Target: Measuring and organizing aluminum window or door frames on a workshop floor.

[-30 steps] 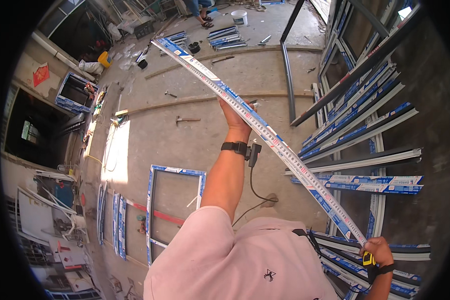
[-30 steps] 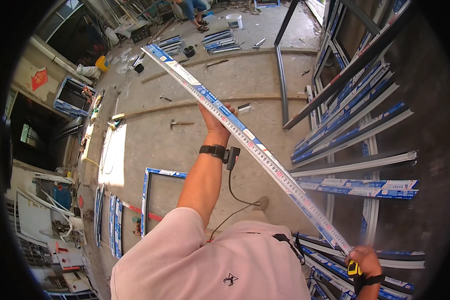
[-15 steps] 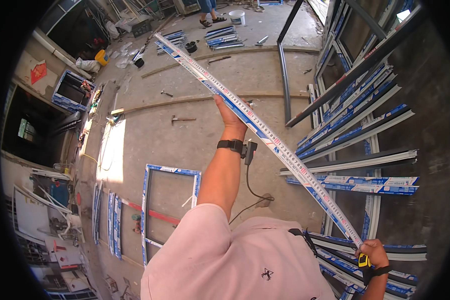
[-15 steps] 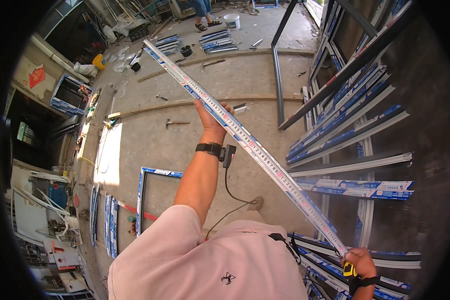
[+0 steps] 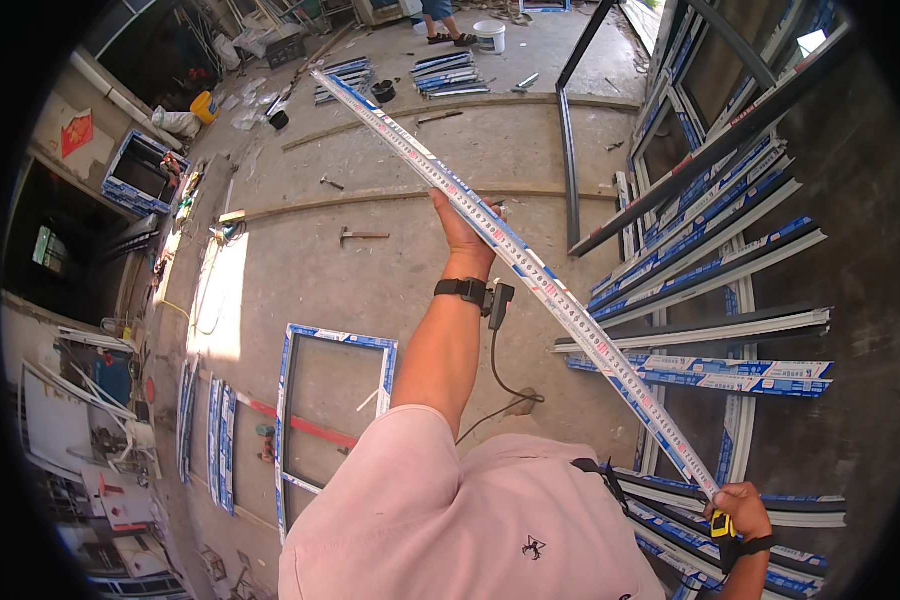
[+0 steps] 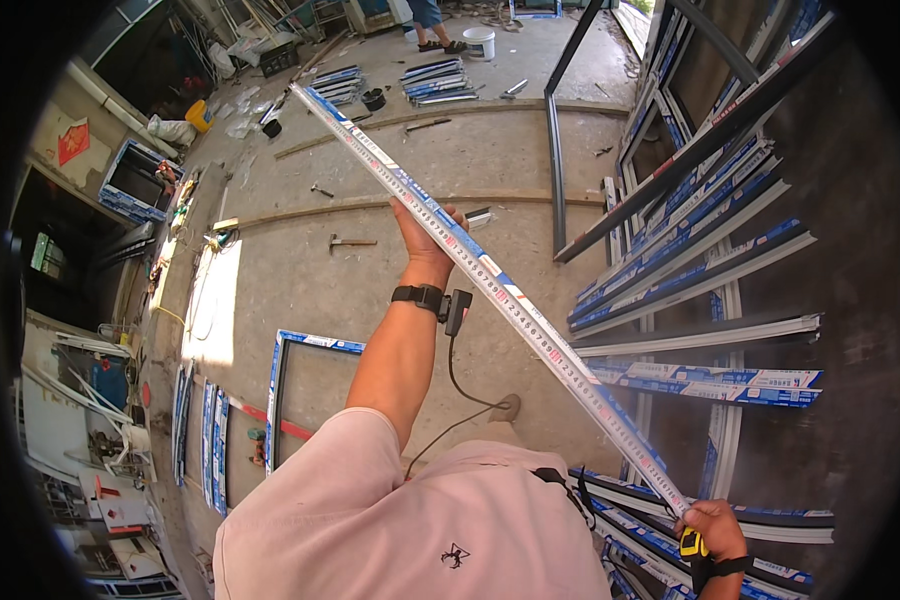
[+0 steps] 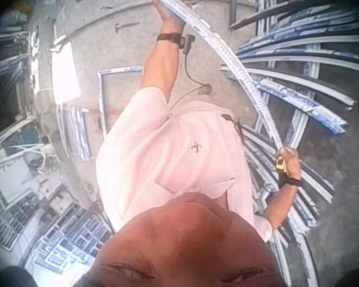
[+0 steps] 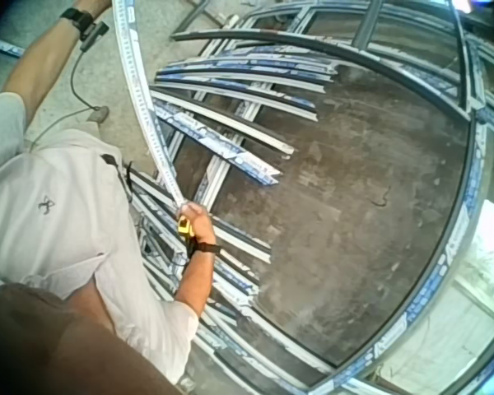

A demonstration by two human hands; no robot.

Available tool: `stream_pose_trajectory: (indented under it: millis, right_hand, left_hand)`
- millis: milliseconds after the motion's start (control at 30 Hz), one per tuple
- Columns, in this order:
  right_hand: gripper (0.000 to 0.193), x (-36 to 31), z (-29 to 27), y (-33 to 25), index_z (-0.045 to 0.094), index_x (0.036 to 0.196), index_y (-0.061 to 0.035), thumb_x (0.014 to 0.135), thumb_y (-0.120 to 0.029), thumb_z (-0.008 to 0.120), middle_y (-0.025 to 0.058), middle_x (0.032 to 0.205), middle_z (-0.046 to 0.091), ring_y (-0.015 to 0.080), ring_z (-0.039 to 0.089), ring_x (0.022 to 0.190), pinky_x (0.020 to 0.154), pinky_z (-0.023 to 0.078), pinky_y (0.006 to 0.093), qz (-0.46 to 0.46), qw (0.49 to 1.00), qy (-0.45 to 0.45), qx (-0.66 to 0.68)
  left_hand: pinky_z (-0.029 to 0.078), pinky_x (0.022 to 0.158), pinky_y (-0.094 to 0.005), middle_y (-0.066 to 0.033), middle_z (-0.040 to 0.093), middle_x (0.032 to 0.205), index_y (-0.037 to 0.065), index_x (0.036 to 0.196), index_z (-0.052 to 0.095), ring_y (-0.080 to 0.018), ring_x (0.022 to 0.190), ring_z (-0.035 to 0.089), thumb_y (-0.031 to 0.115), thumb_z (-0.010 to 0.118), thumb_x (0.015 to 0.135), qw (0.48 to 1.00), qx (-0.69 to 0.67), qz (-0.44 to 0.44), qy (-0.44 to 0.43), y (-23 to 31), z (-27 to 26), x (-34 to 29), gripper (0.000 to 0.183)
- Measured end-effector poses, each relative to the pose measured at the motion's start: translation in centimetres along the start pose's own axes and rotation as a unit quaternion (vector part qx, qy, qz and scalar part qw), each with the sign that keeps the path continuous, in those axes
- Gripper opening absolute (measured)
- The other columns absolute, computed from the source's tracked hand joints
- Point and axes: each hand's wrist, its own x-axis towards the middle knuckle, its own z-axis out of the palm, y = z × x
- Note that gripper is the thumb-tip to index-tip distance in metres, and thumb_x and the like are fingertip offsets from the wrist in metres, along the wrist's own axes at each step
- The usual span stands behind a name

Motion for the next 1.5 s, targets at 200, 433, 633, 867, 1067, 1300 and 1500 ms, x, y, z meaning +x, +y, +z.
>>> stream_pose_trajectory:
  millis: [200, 433, 633, 867, 1067, 1300, 1500]
  right_hand:
    - [0.028, -0.2, -0.2, -0.1, 0.068, 0.076, 0.0059, 0.084, -0.020, 0.062, 0.0114, 0.067, 0.066, 0.0168, 0.061, 0.060, 0.058, 0.048, 0.0294, -0.002, 1.000, -0.003, -0.003]
    - [0.027, 0.0, -1.0, 1.4, 0.068, 0.076, 0.0061, 0.084, -0.019, 0.061, 0.0116, 0.067, 0.067, 0.0177, 0.063, 0.061, 0.060, 0.050, 0.0301, -0.004, 1.000, 0.004, -0.004]
    - [0.025, -0.4, -1.1, 1.3, 0.068, 0.076, 0.0065, 0.084, -0.015, 0.059, 0.0118, 0.068, 0.067, 0.0182, 0.064, 0.062, 0.061, 0.051, 0.0304, 0.003, 1.000, 0.011, -0.012]
    - [0.025, -0.3, -1.1, 1.9, 0.068, 0.077, 0.0056, 0.084, -0.018, 0.062, 0.0114, 0.069, 0.068, 0.0178, 0.064, 0.062, 0.061, 0.051, 0.0305, -0.012, 1.000, 0.008, -0.001]
    - [0.030, -0.5, -1.2, 2.0, 0.068, 0.077, 0.0056, 0.083, -0.023, 0.064, 0.0112, 0.068, 0.068, 0.0175, 0.064, 0.062, 0.061, 0.051, 0.0302, -0.017, 1.000, 0.005, -0.004]
    - [0.029, -0.5, -0.9, 2.2, 0.069, 0.076, 0.0057, 0.083, -0.022, 0.063, 0.0111, 0.069, 0.068, 0.0177, 0.063, 0.063, 0.062, 0.050, 0.0300, -0.026, 1.000, 0.010, -0.005]
    - [0.025, -0.5, -1.1, 2.3, 0.068, 0.077, 0.0057, 0.084, -0.017, 0.059, 0.0110, 0.069, 0.068, 0.0176, 0.064, 0.063, 0.062, 0.051, 0.0297, -0.017, 1.000, 0.009, 0.001]
  left_hand:
    - [0.045, 0.050, -0.0381, -0.0117, 0.048, 0.067, 0.011, 0.087, 0.046, -0.0249, 0.056, 0.050, 0.087, 0.032, 0.075, 1.000, -0.008, 0.002, 0.014, 0.4, 0.2, 0.0, 0.078]
    - [0.046, 0.050, -0.0377, -0.0103, 0.055, 0.061, 0.014, 0.070, 0.053, -0.0254, 0.051, 0.053, 0.077, 0.044, 0.079, 0.997, -0.062, -0.030, -0.030, 0.6, -0.4, 0.6, 0.065]
    - [0.047, 0.050, -0.0369, -0.0106, 0.058, 0.060, 0.015, 0.065, 0.055, -0.0256, 0.051, 0.056, 0.074, 0.047, 0.079, 0.998, -0.055, -0.030, -0.010, 0.7, -0.2, 0.2, 0.061]
    - [0.047, 0.051, -0.0384, -0.0107, 0.056, 0.064, 0.014, 0.077, 0.052, -0.0256, 0.053, 0.055, 0.080, 0.042, 0.078, 0.999, -0.030, -0.024, 0.006, 0.2, -0.2, 0.3, 0.067]
    - [0.046, 0.053, -0.0381, -0.0108, 0.052, 0.071, 0.011, 0.089, 0.047, -0.0251, 0.059, 0.052, 0.089, 0.031, 0.073, 1.000, -0.005, -0.006, 0.002, 0.0, -0.5, 0.6, 0.081]
    - [0.048, 0.054, -0.0396, -0.0108, 0.052, 0.070, 0.011, 0.094, 0.047, -0.0251, 0.060, 0.054, 0.089, 0.030, 0.074, 1.000, 0.005, -0.007, 0.005, 0.0, -0.4, 0.7, 0.082]
    - [0.049, 0.055, -0.0402, -0.0111, 0.053, 0.072, 0.011, 0.098, 0.047, -0.0252, 0.062, 0.055, 0.088, 0.030, 0.075, 1.000, 0.009, -0.009, -0.001, 0.1, -0.3, 0.6, 0.083]
